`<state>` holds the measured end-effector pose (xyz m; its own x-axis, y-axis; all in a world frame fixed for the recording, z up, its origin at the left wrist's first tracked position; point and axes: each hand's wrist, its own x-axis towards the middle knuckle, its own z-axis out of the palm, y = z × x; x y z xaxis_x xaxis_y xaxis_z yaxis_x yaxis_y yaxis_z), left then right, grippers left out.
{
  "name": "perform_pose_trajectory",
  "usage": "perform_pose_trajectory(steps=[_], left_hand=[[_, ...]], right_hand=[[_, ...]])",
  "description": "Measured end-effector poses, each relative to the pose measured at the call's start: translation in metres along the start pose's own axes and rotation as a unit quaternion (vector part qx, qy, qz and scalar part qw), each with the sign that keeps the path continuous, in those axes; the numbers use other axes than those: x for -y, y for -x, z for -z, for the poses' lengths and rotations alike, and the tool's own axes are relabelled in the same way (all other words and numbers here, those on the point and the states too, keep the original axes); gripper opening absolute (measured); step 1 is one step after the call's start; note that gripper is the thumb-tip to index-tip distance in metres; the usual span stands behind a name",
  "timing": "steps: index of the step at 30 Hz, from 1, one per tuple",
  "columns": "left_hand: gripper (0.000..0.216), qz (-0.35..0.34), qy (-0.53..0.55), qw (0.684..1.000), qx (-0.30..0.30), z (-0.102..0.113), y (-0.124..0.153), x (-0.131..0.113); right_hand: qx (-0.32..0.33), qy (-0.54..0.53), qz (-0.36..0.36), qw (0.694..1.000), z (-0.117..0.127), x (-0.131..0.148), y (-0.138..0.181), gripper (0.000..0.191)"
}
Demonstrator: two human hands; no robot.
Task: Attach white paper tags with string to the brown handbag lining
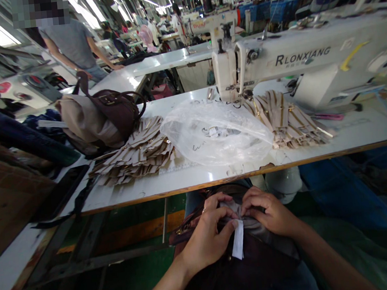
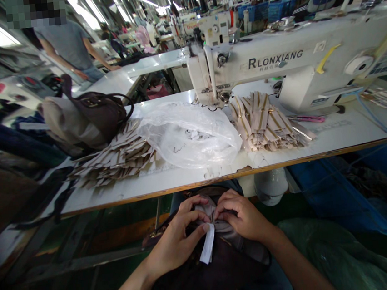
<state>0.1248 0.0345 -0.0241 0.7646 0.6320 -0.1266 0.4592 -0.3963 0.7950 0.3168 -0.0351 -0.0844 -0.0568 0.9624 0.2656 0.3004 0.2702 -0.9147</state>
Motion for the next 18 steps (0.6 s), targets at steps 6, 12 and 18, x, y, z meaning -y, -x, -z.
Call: perform_pose_trajectory(steps=[6,12,18], left_hand=[[0.012,-0.001,0.004,1.000,-0.015,-0.004,-0.001,0.001],[0.011,0.001,0.011,1.000,-0.024,-0.007,-0.002,0.002],[0.011,0.001,0.014,1.000,-0.024,-0.008,-0.003,0.006]], right_hand=[[0.007,-0.017,-0.002,1.000,-0.002,-0.004,0.000,0.019],[0.000,-0.044,-0.003,0.999,-0.005,-0.006,0.001,0.016],[-0.015,-0.056,-0.006,0.998,-0.011,-0.008,0.003,0.015]])
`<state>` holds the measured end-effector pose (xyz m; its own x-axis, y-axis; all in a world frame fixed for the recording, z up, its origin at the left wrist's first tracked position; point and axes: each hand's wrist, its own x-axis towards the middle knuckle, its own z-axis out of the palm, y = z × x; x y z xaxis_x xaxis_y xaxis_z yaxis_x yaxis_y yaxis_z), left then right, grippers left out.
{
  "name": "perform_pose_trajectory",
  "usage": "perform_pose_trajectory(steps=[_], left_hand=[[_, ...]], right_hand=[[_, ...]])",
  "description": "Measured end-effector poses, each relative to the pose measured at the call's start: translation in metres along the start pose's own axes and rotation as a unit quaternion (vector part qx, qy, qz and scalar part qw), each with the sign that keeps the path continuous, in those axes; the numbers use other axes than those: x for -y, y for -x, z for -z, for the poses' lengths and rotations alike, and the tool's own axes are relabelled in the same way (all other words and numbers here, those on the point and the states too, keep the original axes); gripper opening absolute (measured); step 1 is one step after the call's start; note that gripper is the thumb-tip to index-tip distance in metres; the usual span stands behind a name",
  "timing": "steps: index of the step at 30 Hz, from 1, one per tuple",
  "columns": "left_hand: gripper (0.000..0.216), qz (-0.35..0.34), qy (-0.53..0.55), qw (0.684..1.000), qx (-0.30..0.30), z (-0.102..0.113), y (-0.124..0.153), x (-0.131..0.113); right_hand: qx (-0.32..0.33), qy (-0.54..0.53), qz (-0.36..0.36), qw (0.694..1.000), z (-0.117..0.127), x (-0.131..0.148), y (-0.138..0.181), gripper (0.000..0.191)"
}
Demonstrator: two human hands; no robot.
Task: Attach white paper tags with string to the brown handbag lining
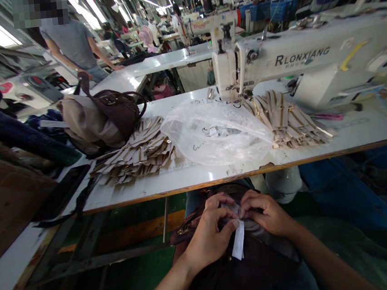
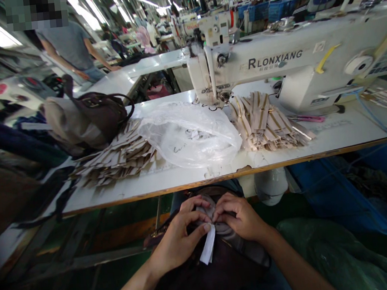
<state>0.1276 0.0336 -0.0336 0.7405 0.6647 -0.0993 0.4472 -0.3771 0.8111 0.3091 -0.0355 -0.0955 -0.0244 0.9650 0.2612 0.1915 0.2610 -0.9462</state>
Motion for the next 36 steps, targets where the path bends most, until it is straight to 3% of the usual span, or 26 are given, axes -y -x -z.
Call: perform_pose_trajectory(steps=[6,14,19,24,29,33,36], left_hand=[[0.009,0.003,0.007,1.000,0.007,0.001,-0.001,0.000],[0.011,0.003,0.015,1.000,0.021,0.006,-0.001,-0.001],[0.008,0.003,0.022,1.000,0.011,0.005,-0.003,0.000],[0.008,0.009,0.026,0.999,0.020,0.006,-0.003,0.001],[0.009,0.007,0.033,0.999,0.012,0.007,-0.003,0.001],[0.008,0.015,0.038,0.999,-0.004,0.006,-0.003,0.000],[0.008,0.009,0.043,0.999,-0.021,0.004,-0.002,0.001]], right_hand=[[-0.001,-0.015,-0.020,1.000,0.002,-0.001,0.001,0.011],[0.071,0.021,-0.045,0.996,0.014,0.011,-0.006,0.011],[0.062,0.014,-0.033,0.997,0.007,0.017,-0.008,0.012],[0.065,-0.034,-0.078,0.994,0.007,0.016,-0.010,0.003],[0.024,-0.029,-0.073,0.997,0.000,0.016,-0.006,0.009],[-0.032,0.086,-0.007,0.996,-0.003,0.032,0.000,0.013],[-0.044,0.237,0.081,0.967,-0.010,0.043,0.007,0.011]])
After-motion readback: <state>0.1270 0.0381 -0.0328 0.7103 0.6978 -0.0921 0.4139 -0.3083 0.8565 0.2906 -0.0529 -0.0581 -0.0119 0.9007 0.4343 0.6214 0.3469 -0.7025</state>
